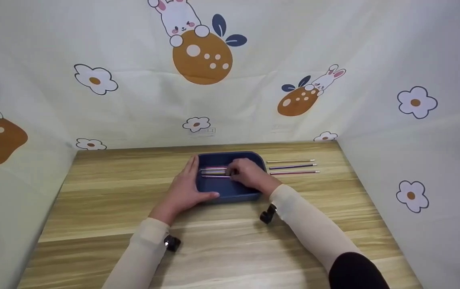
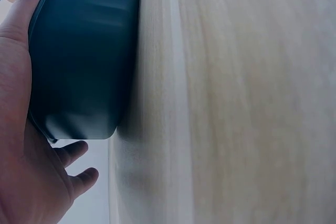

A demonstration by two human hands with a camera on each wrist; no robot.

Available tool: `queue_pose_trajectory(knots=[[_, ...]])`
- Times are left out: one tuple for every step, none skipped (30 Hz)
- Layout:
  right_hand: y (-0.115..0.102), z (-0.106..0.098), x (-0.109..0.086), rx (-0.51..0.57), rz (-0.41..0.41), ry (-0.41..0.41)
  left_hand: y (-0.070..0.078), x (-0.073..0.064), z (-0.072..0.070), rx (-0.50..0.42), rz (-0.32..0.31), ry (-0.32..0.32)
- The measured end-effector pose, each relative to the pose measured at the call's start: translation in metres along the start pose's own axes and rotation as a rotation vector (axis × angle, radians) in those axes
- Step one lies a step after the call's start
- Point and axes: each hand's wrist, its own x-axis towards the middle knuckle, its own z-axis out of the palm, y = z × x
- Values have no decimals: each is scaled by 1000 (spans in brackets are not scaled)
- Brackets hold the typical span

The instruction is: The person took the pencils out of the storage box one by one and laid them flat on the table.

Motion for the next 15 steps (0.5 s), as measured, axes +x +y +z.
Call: queue_pose_trajectory(knots=[[0, 0, 0, -3, 0, 3, 0, 0, 0, -1, 0, -1], [0, 0, 0, -7, -2, 5, 0, 0, -1, -1, -1, -4], [0, 0, 0, -9, -4, 6, 0, 0, -1, -3, -1, -3], [-1, 0, 0, -12, -6, 6, -1, 0, 0, -2, 4, -2], [-1, 0, 0, -15, -8, 8, -1, 1, 0, -1, 8, -1], [-1, 0, 0, -17, -7, 8, -1, 1, 0, 1, 12, 0], [-2, 0, 0, -17, -5, 7, -2, 1, 0, 3, 16, 3], [-2, 0, 0, -19, -4, 5, -3, 1, 0, 2, 18, 4], [-3, 0, 0, -22, -3, 4, -3, 1, 1, 3, 22, 7], [-3, 0, 0, -27, 0, 3, -4, 2, 1, 6, 24, 8], [-3, 0, 0, -34, 2, 2, -4, 1, 1, 7, 23, 8], [-3, 0, 0, -37, 4, 0, -4, 2, 1, 10, 23, 8], [-3, 0, 0, -42, 4, 0, -4, 2, 2, 11, 21, 7], [-4, 0, 0, -48, 4, 1, -4, 2, 2, 12, 19, 6], [-4, 0, 0, -52, 4, 3, -4, 2, 2, 15, 18, 7]])
